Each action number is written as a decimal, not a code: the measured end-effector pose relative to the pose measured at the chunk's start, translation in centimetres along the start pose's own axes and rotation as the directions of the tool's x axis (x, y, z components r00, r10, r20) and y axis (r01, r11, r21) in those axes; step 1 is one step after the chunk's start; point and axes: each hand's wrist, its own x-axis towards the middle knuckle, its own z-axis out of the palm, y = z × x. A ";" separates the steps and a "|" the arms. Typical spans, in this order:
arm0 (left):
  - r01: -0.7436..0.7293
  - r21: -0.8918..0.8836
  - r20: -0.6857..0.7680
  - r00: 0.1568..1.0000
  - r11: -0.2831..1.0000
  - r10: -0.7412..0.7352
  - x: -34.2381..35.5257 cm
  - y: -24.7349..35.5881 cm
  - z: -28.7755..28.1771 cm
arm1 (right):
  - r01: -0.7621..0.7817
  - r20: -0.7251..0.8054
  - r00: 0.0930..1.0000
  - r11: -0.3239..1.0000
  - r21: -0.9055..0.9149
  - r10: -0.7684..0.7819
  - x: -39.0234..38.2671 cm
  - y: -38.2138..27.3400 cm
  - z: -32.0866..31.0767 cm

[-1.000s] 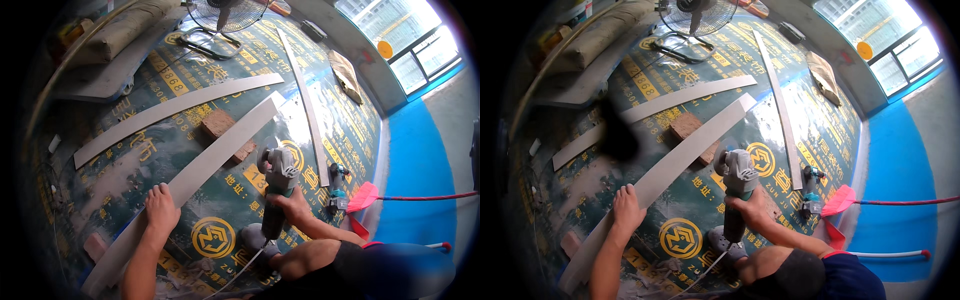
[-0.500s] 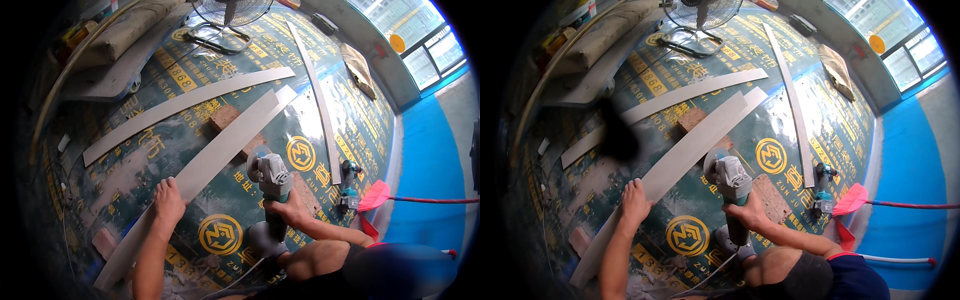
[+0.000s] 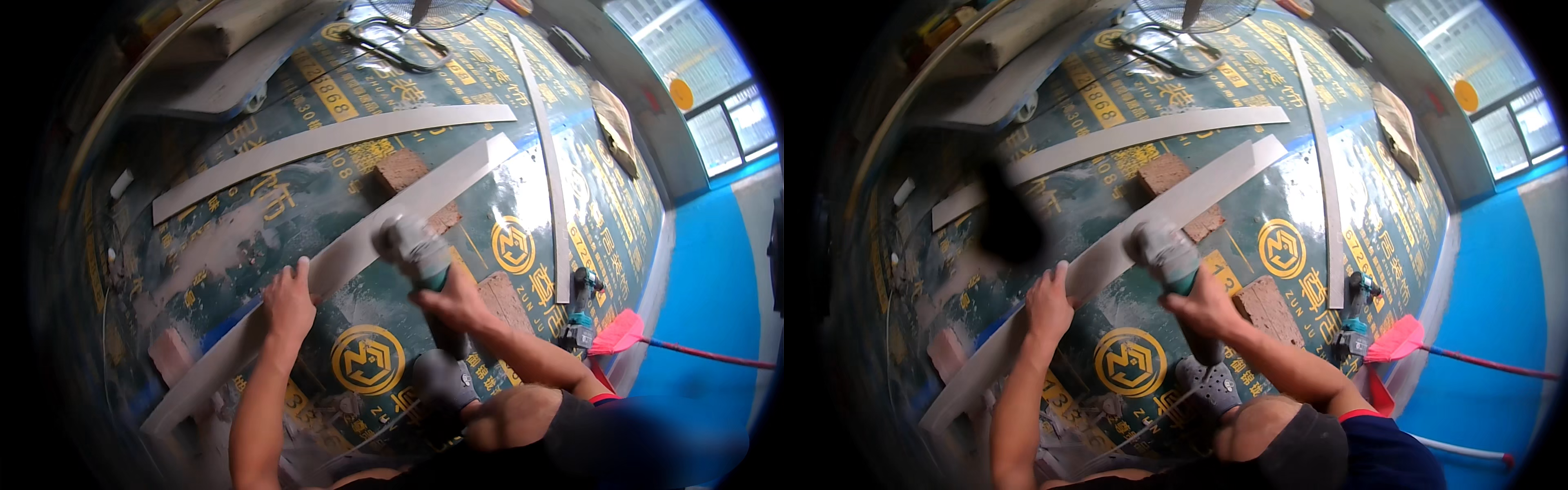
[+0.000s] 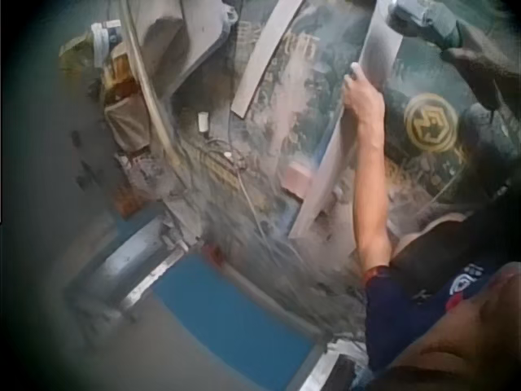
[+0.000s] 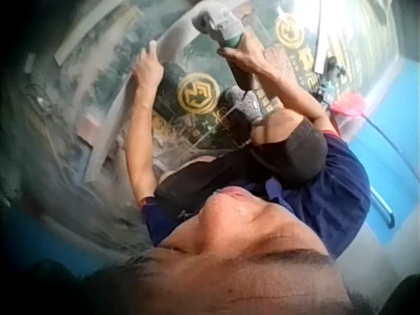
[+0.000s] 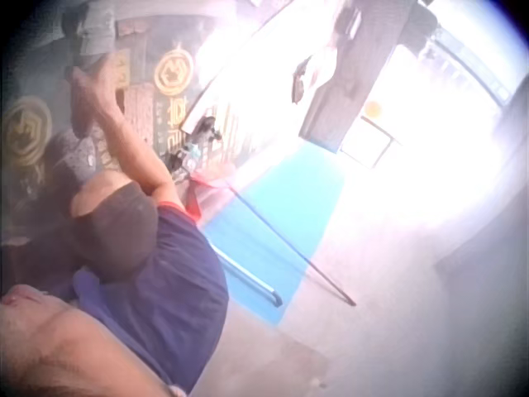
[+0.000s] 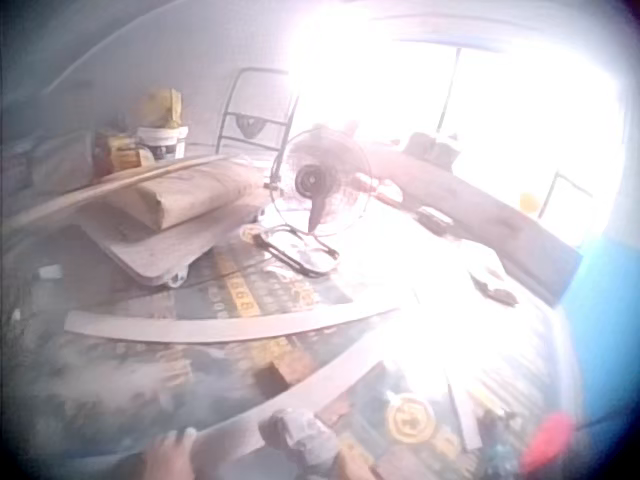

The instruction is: The person cuts a long white rectangular board with a circular saw and then shapes the edge of a similar piece using an angle grinder.

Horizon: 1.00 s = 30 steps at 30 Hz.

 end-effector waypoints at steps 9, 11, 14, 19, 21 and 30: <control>0.099 -0.034 0.061 0.993 0.995 -0.097 0.0 0.3 -0.8 | 0.161 -0.451 0.873 0.982 -0.100 -0.189 5.5 1.6 -13.5; 0.101 -0.012 0.049 0.994 0.995 -0.100 -0.2 0.3 -0.6 | 0.108 -0.481 0.853 0.970 -0.216 -0.202 4.8 1.4 -14.9; 0.018 -0.005 0.008 1.000 1.000 -0.018 -0.6 -0.8 0.8 | -0.094 -0.345 0.939 0.960 -0.263 -0.002 2.5 0.5 -13.0; 0.053 -0.021 0.055 0.997 0.998 -0.052 -0.5 -0.6 0.9 | -0.025 0.045 0.998 0.933 -0.359 0.044 0.1 -2.0 -4.8; 0.042 -0.012 0.055 0.998 0.999 -0.041 -0.4 -0.5 0.4 | 0.079 0.157 0.987 0.940 -0.331 -0.028 0.9 -1.1 -2.0; 0.008 0.036 -0.025 1.000 0.999 -0.007 -1.2 -0.2 0.6 | 0.153 0.310 0.951 0.900 -0.408 -0.021 2.5 -2.5 1.7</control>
